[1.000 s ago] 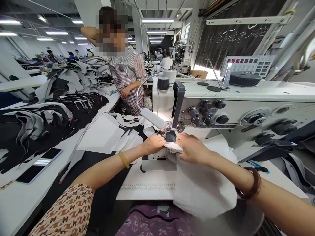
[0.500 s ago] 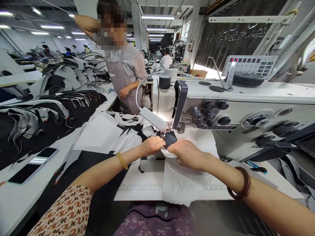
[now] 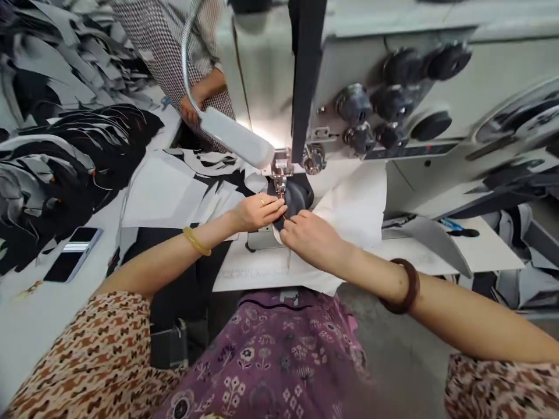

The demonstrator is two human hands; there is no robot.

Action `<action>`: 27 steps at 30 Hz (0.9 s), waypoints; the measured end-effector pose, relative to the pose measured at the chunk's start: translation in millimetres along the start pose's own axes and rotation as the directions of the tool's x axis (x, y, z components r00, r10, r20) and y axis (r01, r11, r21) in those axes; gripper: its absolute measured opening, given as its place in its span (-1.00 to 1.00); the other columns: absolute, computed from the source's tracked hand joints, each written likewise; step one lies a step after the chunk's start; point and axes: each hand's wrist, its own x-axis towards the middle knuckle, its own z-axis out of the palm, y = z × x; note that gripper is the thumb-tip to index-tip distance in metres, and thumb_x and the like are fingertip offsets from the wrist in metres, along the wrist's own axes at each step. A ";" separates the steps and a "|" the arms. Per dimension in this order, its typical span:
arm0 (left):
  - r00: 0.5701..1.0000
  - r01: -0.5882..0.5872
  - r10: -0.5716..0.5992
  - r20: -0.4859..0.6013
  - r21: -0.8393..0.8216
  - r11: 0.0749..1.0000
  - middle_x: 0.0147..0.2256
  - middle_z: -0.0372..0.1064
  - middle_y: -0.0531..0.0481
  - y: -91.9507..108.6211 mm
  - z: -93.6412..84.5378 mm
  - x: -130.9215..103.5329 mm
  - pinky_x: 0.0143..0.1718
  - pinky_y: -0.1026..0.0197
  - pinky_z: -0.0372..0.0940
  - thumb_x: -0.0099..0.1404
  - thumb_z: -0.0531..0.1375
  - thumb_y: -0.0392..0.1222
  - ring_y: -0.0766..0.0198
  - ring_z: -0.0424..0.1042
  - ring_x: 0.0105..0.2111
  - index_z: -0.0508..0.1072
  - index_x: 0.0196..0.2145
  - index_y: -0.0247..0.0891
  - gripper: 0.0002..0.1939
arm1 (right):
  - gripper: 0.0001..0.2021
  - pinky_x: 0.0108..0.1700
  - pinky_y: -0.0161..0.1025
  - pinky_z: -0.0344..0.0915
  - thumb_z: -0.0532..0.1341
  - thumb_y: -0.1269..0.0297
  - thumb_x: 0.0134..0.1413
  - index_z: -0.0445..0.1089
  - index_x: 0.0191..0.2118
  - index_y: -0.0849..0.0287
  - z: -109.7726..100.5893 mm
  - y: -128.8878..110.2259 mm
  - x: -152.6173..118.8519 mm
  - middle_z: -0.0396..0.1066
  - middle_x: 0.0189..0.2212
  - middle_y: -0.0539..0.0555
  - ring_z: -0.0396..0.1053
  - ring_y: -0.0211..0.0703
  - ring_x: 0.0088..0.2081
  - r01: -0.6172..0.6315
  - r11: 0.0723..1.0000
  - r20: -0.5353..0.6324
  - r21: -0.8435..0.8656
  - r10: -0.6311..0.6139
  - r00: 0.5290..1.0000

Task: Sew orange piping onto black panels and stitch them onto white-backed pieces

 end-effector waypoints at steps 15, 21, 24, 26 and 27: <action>0.884 0.432 -0.433 -0.178 -0.050 0.901 -0.32 0.53 0.07 32.1 15.3 -2.9 -0.34 0.23 0.13 0.29 0.09 -0.36 0.36 0.50 -0.29 0.40 -0.18 -0.20 -0.82 | -0.79 -0.34 -0.25 -0.05 -0.02 0.61 -0.03 0.25 -0.52 0.24 -7.3 17.8 -7.8 0.29 -0.55 0.06 0.15 -0.27 -0.50 -0.026 0.994 -0.129 0.105 0.040 0.991; 0.843 0.493 -0.492 -0.216 -0.051 0.868 -0.40 0.52 0.10 28.8 19.7 2.0 -0.41 0.23 0.12 0.29 0.06 -0.37 0.39 0.49 -0.36 0.40 -0.22 -0.21 -0.83 | -0.79 -0.34 -0.27 -0.07 -0.05 0.65 -0.14 0.21 -0.57 0.25 -19.6 27.5 -1.0 0.21 -0.61 0.03 0.03 -0.31 -0.55 -0.111 0.986 -0.032 0.123 0.116 0.993; 0.867 0.474 -0.467 -0.171 0.002 0.880 -0.40 0.50 0.08 26.6 23.4 1.5 -0.41 0.26 0.17 0.32 0.01 -0.36 0.39 0.47 -0.37 0.40 -0.23 -0.21 -0.81 | -0.80 -0.36 -0.27 -0.07 -0.04 0.65 -0.21 0.21 -0.58 0.26 -23.2 31.9 0.9 0.17 -0.64 0.03 -0.03 -0.34 -0.57 -0.117 0.987 -0.031 0.109 0.121 0.992; 0.881 0.453 -0.444 -0.165 0.023 0.891 -0.42 0.49 0.05 24.3 24.8 1.4 -0.39 0.27 0.21 0.33 0.00 -0.35 0.38 0.46 -0.38 0.40 -0.24 -0.24 -0.81 | -0.82 -0.39 -0.27 -0.09 -0.03 0.63 -0.24 0.22 -0.58 0.26 -24.6 34.6 1.7 0.15 -0.65 0.03 -0.06 -0.35 -0.57 -0.121 0.988 -0.056 0.098 0.127 0.990; 0.887 0.438 -0.428 -0.173 0.022 0.899 -0.43 0.47 0.04 22.6 24.8 1.8 -0.39 0.26 0.21 0.33 0.01 -0.33 0.37 0.44 -0.40 0.39 -0.25 -0.27 -0.83 | -0.84 -0.42 -0.28 -0.12 -0.02 0.61 -0.25 0.22 -0.58 0.26 -25.1 36.6 2.2 0.14 -0.65 0.03 -0.08 -0.36 -0.58 -0.131 0.987 -0.070 0.095 0.138 0.988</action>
